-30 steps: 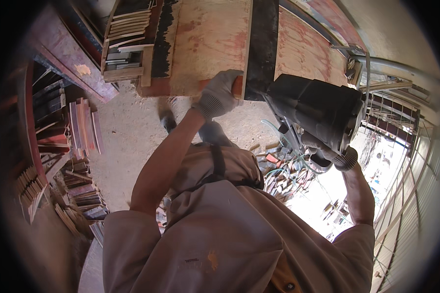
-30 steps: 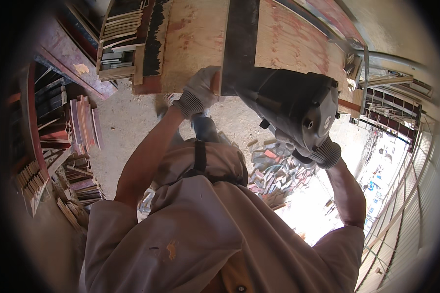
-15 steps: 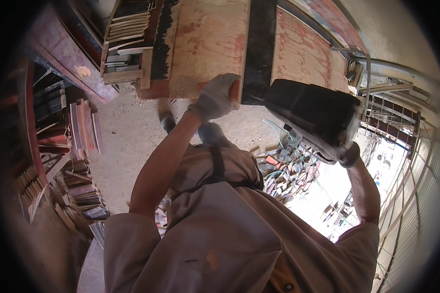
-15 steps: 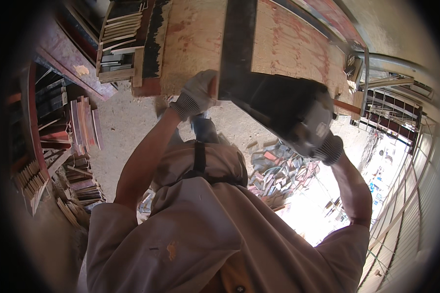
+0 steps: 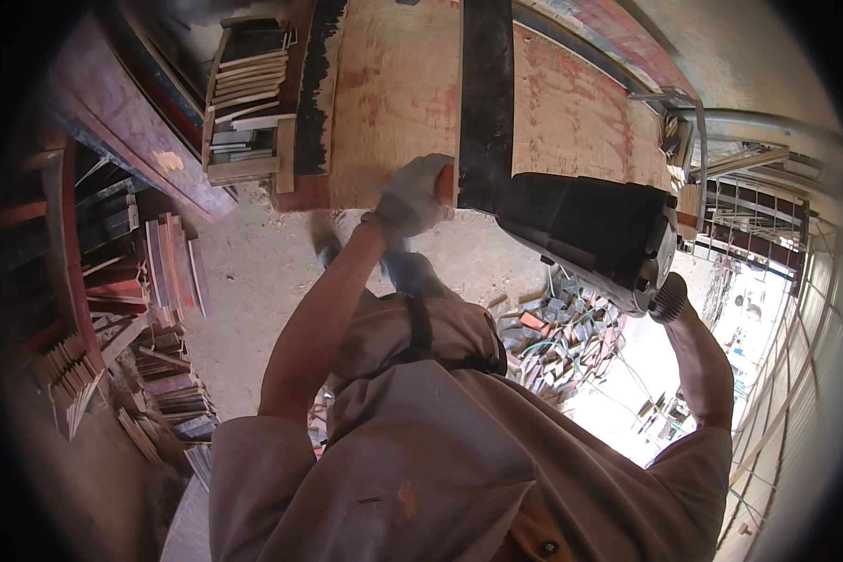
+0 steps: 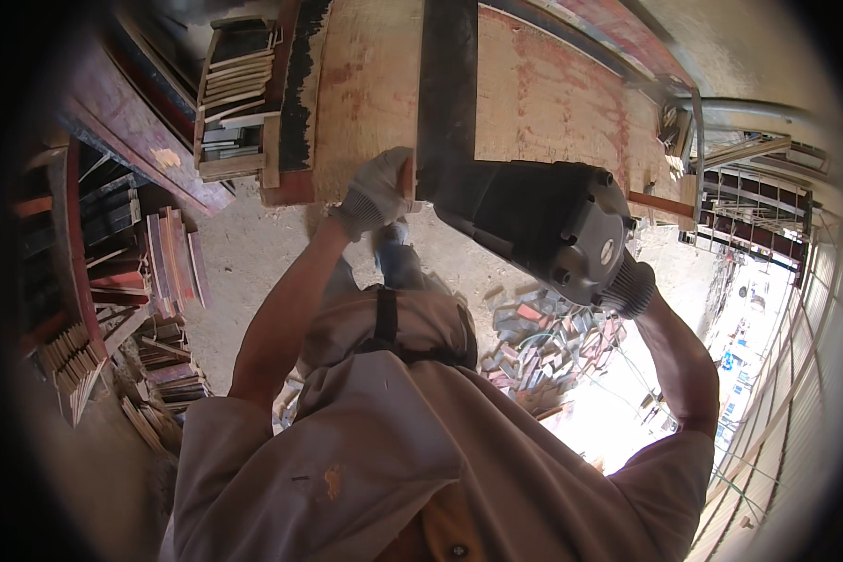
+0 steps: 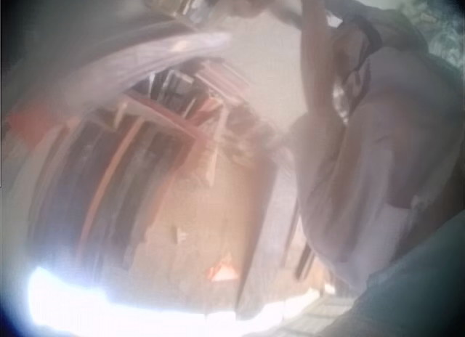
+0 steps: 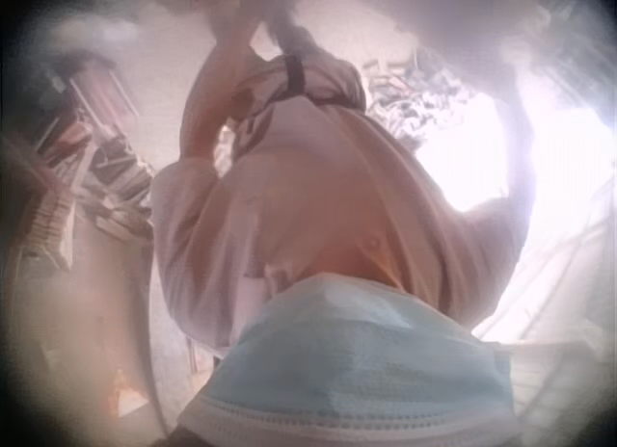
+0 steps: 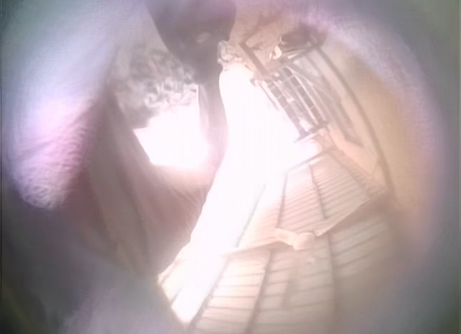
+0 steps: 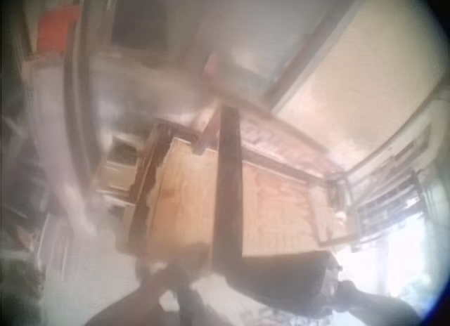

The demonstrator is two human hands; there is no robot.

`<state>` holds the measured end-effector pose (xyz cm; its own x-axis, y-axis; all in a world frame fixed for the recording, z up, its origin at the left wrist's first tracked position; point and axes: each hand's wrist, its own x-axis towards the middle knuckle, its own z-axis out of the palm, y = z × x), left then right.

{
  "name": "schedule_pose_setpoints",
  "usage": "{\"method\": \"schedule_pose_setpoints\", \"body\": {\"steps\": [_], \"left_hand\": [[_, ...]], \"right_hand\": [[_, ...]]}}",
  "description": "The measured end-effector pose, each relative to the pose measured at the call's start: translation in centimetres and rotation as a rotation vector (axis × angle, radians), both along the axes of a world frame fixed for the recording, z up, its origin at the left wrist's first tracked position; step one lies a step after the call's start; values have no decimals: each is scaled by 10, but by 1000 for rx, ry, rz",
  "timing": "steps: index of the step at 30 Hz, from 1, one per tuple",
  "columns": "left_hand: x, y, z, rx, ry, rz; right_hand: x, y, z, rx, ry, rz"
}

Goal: The person assembles a wooden frame by placing and securing wooden strips and tiles onto a workbench. They use a nail gun to fasten the pieces, a hammer to tap them into place, and a chisel to adjust fit. The person repeatedly picks up and positions materials, then fastens them to build the frame structure.

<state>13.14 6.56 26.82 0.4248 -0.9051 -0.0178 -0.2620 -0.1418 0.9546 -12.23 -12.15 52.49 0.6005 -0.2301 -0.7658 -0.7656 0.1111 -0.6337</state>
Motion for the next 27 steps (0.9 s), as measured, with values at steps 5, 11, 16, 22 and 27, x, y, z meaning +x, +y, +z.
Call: {"method": "schedule_pose_setpoints", "body": {"steps": [5,11,16,22,27], "left_hand": [[1,9,-9,73,128,-54],[67,-6,-2,-73,79,-9],[153,-123,53,37,50,450],[233,-288,127,432,-192,702],[257,-337,134,514,-48,790]], "right_hand": [[-4,2,5,-75,-16,-13],[22,-28,9,-169,-86,-111],[88,-96,5,-184,-153,-210],[205,-191,20,-91,-216,-271],[281,-248,31,-164,-263,-193]]}}
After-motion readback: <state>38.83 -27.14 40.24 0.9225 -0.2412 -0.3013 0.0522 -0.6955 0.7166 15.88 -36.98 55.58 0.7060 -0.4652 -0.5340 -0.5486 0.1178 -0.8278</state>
